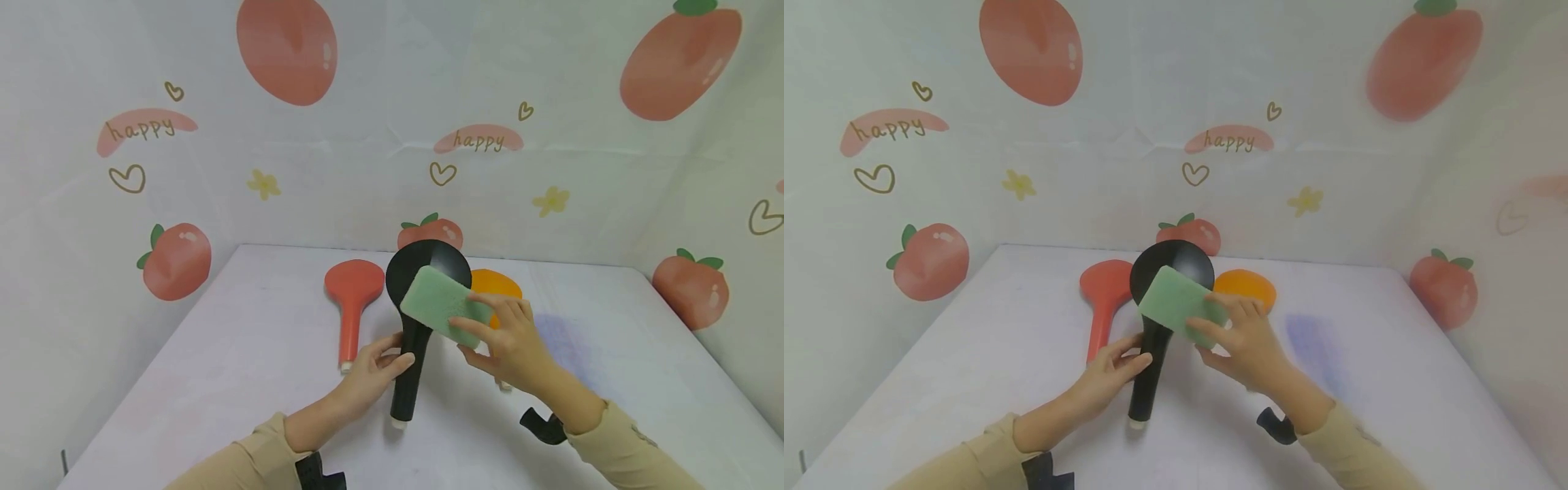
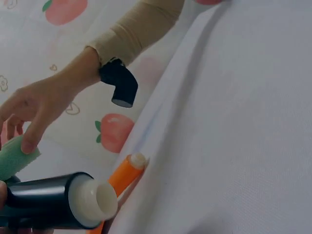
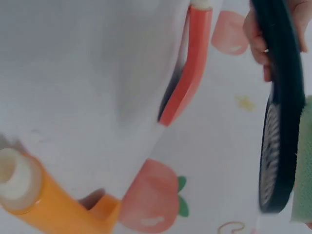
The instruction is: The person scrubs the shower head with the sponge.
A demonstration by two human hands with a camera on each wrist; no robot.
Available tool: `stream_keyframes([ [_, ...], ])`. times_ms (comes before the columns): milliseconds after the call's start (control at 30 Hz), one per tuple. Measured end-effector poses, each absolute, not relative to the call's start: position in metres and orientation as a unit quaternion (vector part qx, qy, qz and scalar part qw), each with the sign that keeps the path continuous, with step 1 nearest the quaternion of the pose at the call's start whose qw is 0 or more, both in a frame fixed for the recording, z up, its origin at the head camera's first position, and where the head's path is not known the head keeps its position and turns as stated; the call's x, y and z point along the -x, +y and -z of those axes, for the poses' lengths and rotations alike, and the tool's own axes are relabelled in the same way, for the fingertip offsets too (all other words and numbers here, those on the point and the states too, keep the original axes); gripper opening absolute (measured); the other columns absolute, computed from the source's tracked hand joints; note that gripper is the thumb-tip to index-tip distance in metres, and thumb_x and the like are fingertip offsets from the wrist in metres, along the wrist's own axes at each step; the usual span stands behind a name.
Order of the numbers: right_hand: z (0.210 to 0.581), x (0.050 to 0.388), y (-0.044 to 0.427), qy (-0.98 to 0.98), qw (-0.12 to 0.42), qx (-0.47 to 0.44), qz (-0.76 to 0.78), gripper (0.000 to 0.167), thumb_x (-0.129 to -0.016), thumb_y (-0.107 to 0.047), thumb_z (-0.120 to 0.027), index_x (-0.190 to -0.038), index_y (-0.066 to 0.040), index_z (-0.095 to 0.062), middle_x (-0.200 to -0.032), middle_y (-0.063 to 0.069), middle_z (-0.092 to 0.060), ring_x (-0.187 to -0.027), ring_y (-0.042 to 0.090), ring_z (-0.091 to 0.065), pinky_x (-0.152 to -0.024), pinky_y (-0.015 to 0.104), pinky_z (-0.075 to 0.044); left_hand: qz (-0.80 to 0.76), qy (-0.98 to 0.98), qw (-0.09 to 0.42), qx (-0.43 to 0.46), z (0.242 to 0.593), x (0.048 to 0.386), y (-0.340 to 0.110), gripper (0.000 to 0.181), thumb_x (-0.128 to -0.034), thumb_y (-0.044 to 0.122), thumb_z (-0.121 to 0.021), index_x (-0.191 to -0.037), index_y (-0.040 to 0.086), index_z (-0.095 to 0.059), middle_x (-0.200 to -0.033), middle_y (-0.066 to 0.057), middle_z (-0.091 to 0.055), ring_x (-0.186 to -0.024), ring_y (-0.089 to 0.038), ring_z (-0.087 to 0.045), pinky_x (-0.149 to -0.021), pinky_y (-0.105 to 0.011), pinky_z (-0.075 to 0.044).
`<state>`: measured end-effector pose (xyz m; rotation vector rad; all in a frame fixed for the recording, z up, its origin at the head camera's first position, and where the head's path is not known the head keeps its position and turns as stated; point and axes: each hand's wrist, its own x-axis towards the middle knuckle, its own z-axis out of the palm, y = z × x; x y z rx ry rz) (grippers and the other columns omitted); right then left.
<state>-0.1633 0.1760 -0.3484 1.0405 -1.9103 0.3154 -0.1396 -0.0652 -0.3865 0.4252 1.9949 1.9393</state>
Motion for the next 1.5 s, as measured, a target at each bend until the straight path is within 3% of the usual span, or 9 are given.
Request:
stream_keyframes([
  [200,0.355,0.166,0.185,-0.78,0.459,-0.368,-0.214,0.031,-0.092,-0.037,-0.047,-0.095,-0.014,-0.068,-0.112,0.029,-0.05,-0.103,0.037,-0.047,-0.071,0.048,-0.03,-0.715,0.663,0.185,-0.126,0.385,0.141,-0.066,0.055,-0.0933,0.024,-0.057,-0.141,0.003,-0.038,-0.136,-0.017,-0.045,-0.111,-0.017,-0.059,-0.105,-0.043,-0.042],
  [400,0.365,0.165,0.188,-0.803,0.405,-0.286,-0.33,0.028,-0.087,-0.032,-0.061,-0.099,-0.007,-0.064,-0.124,0.033,-0.041,-0.104,0.042,-0.044,-0.082,0.042,-0.03,-0.751,0.61,0.207,-0.143,0.384,0.142,-0.067,0.057,-0.0936,0.022,-0.056,-0.14,-0.003,-0.035,-0.126,-0.009,-0.051,-0.103,-0.009,-0.057,-0.097,-0.027,-0.048],
  [467,0.369,0.163,0.186,-0.808,0.38,-0.262,-0.365,0.025,-0.081,-0.018,-0.069,-0.102,-0.006,-0.061,-0.125,0.031,-0.041,-0.107,0.04,-0.044,-0.086,0.033,-0.033,-0.76,0.593,0.217,-0.155,0.384,0.142,-0.067,0.056,-0.0943,0.022,-0.055,-0.139,-0.005,-0.034,-0.117,0.0,-0.056,-0.1,-0.008,-0.057,-0.091,-0.022,-0.05],
  [600,0.374,0.159,0.177,-0.806,0.337,-0.236,-0.426,0.047,-0.066,0.009,-0.073,-0.108,-0.004,-0.056,-0.126,0.026,-0.042,-0.115,0.026,-0.042,-0.087,0.021,-0.035,-0.774,0.554,0.241,-0.19,0.385,0.141,-0.067,0.05,-0.0955,0.02,-0.053,-0.135,-0.006,-0.037,-0.104,0.008,-0.058,-0.094,-0.006,-0.057,-0.086,-0.019,-0.05],
  [833,0.38,0.16,0.164,-0.768,0.303,-0.265,-0.498,0.049,-0.068,0.016,-0.068,-0.112,0.003,-0.05,-0.125,0.007,-0.044,-0.112,0.002,-0.039,-0.09,0.013,-0.035,-0.782,0.506,0.295,-0.214,0.376,0.138,-0.064,0.042,-0.0974,0.021,-0.048,-0.129,-0.005,-0.043,-0.101,0.008,-0.062,-0.1,-0.006,-0.061,-0.089,-0.019,-0.049],
  [967,0.383,0.16,0.16,-0.743,0.273,-0.289,-0.538,0.049,-0.069,0.021,-0.066,-0.112,0.009,-0.048,-0.128,-0.006,-0.038,-0.113,0.003,-0.041,-0.099,0.012,-0.038,-0.767,0.526,0.311,-0.194,0.369,0.138,-0.065,0.052,-0.0975,0.021,-0.045,-0.137,-0.011,-0.034,-0.103,0.007,-0.062,-0.097,-0.008,-0.062,-0.09,-0.021,-0.049],
  [1100,0.385,0.163,0.158,-0.72,0.268,-0.317,-0.556,0.049,-0.067,0.024,-0.066,-0.111,0.012,-0.047,-0.129,-0.003,-0.038,-0.117,0.006,-0.041,-0.102,0.015,-0.039,-0.75,0.556,0.312,-0.178,0.366,0.139,-0.064,0.053,-0.0952,0.018,-0.043,-0.137,-0.013,-0.033,-0.106,0.003,-0.059,-0.092,-0.01,-0.062,-0.089,-0.022,-0.05],
  [1267,0.384,0.165,0.154,-0.716,0.274,-0.339,-0.546,0.051,-0.065,0.023,-0.068,-0.111,0.011,-0.048,-0.127,0.002,-0.039,-0.12,0.009,-0.039,-0.103,0.015,-0.037,-0.738,0.567,0.328,-0.166,0.37,0.142,-0.062,0.06,-0.0928,0.026,-0.054,-0.135,-0.012,-0.035,-0.091,0.004,-0.059,-0.083,-0.006,-0.06,-0.084,-0.02,-0.05],
  [1500,0.381,0.16,0.151,-0.782,0.289,-0.293,-0.468,0.049,-0.067,0.01,-0.073,-0.11,-0.003,-0.054,-0.124,0.018,-0.043,-0.119,0.019,-0.041,-0.098,0.026,-0.037,-0.698,0.587,0.369,-0.182,0.375,0.143,-0.062,0.078,-0.0863,0.043,-0.063,-0.139,-0.007,-0.033,-0.1,0.001,-0.057,-0.089,-0.01,-0.064,-0.091,-0.028,-0.051],
])
